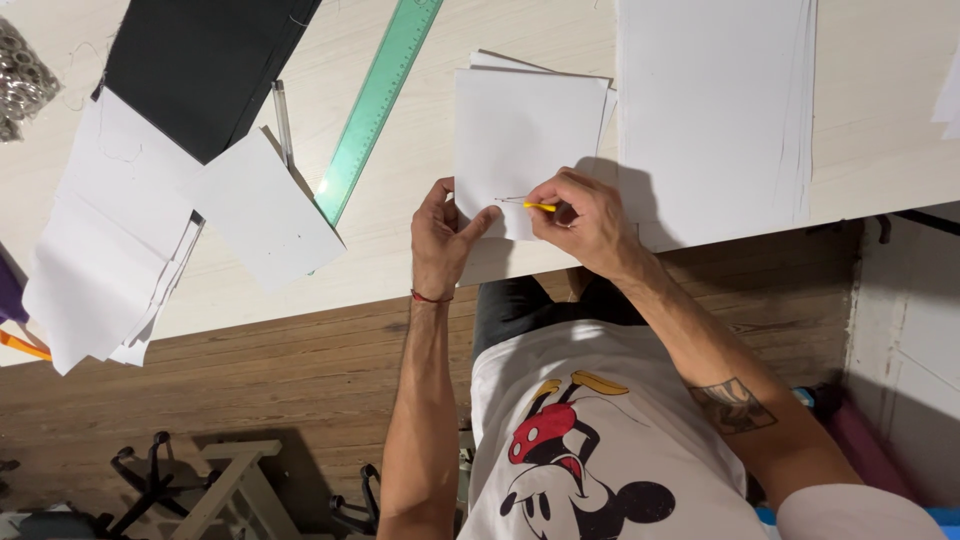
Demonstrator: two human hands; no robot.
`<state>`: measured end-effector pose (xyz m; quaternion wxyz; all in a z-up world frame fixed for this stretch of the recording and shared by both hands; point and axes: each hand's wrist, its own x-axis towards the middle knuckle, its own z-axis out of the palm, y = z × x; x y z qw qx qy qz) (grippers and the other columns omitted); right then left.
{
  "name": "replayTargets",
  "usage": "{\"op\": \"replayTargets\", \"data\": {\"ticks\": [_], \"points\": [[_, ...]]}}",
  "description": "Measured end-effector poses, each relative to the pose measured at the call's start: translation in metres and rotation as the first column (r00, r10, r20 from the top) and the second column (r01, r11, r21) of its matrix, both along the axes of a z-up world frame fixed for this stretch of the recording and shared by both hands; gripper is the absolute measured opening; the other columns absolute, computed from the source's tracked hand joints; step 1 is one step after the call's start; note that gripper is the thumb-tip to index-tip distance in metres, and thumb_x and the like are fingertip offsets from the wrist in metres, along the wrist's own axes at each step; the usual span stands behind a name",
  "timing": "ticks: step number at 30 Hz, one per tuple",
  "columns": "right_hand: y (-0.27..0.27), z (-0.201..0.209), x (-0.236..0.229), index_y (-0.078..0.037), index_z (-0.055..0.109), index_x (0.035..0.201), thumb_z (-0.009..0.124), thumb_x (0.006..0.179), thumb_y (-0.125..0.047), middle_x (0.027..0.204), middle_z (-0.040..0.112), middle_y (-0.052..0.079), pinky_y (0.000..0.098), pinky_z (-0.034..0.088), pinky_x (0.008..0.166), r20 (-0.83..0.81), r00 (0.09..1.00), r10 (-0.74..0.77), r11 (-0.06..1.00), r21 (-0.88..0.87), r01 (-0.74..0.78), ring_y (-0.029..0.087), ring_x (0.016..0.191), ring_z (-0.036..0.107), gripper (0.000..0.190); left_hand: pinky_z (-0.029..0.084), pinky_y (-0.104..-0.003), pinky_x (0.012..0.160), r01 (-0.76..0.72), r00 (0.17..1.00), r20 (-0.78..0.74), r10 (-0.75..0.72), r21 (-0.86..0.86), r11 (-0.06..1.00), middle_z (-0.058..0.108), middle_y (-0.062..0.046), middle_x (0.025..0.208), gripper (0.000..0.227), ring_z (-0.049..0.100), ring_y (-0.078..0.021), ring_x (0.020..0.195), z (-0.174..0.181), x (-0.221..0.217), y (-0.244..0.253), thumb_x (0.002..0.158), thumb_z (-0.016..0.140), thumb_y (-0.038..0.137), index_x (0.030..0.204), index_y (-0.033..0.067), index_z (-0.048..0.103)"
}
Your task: Marking specific points on small paper templates using a pencil and organizing materials on a workbench.
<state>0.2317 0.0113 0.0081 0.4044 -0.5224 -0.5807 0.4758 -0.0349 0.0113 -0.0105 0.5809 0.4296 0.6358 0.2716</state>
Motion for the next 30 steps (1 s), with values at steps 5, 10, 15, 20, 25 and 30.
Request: {"op": "replayTargets", "data": {"ticks": [5, 10, 15, 20, 25, 30], "points": [[0.002, 0.005, -0.002, -0.008, 0.085, 0.105, 0.094, 0.101, -0.007, 0.088, 0.075, 0.007, 0.0296, 0.068, 0.066, -0.011, 0.999, -0.047, 0.999, 0.01, 0.048, 0.019, 0.074, 0.079, 0.01, 0.067, -0.041, 0.097, 0.003, 1.0, 0.01, -0.003, 0.011, 1.0, 0.089, -0.019, 0.107, 0.04, 0.083, -0.0239, 0.106, 0.002, -0.002, 0.001, 0.1, 0.098, 0.021, 0.133, 0.0161, 0.076], [0.002, 0.006, -0.003, -0.008, 0.085, 0.105, 0.094, 0.101, -0.007, 0.088, 0.075, 0.006, 0.0289, 0.068, 0.067, -0.02, 0.998, -0.055, 0.998, 0.007, 0.055, 0.018, 0.073, 0.079, 0.01, 0.067, -0.042, 0.099, -0.014, 0.999, 0.031, 0.013, 0.014, 1.0, 0.088, -0.02, 0.108, 0.039, 0.082, -0.0251, 0.107, 0.001, 0.001, 0.002, 0.1, 0.099, 0.019, 0.131, 0.0144, 0.077], [0.001, 0.003, -0.003, -0.008, 0.086, 0.107, 0.094, 0.1, -0.007, 0.089, 0.075, 0.008, 0.0304, 0.068, 0.066, -0.006, 0.999, -0.05, 0.999, 0.005, 0.05, 0.021, 0.075, 0.08, 0.01, 0.067, -0.042, 0.098, -0.023, 0.999, 0.031, 0.023, 0.024, 0.999, 0.088, -0.018, 0.107, 0.038, 0.081, -0.0235, 0.105, 0.006, 0.003, 0.001, 0.1, 0.099, 0.02, 0.13, 0.0141, 0.077], [0.004, 0.013, -0.005, -0.005, 0.086, 0.108, 0.09, 0.1, 0.0, 0.089, 0.073, 0.011, 0.0328, 0.069, 0.066, -0.025, 0.999, -0.04, 0.998, 0.037, 0.041, 0.024, 0.075, 0.081, 0.01, 0.068, -0.039, 0.095, -0.016, 0.999, -0.036, 0.018, 0.058, 0.998, 0.089, -0.017, 0.103, 0.036, 0.08, -0.02, 0.104, 0.012, 0.005, 0.0, 0.099, 0.1, 0.019, 0.128, 0.0166, 0.079], [0.003, 0.012, -0.008, -0.003, 0.085, 0.109, 0.089, 0.101, 0.002, 0.09, 0.073, 0.013, 0.0343, 0.069, 0.064, 0.005, 0.999, -0.034, 0.998, 0.051, 0.034, 0.028, 0.075, 0.081, 0.011, 0.067, -0.043, 0.096, -0.06, 0.995, -0.072, 0.07, 0.131, 0.99, 0.09, -0.019, 0.104, 0.036, 0.082, -0.0225, 0.106, 0.023, 0.015, 0.002, 0.093, 0.105, 0.015, 0.121, 0.0141, 0.083], [0.002, 0.006, -0.008, -0.004, 0.084, 0.111, 0.089, 0.101, 0.0, 0.092, 0.073, 0.014, 0.0361, 0.069, 0.06, 0.049, 0.999, -0.013, 0.997, 0.08, 0.009, 0.031, 0.079, 0.081, 0.012, 0.065, -0.041, 0.104, -0.1, 0.993, -0.05, 0.111, 0.179, 0.979, 0.091, -0.013, 0.106, 0.035, 0.081, -0.0182, 0.113, 0.037, 0.025, 0.004, 0.091, 0.106, 0.011, 0.119, 0.0145, 0.087]]}}
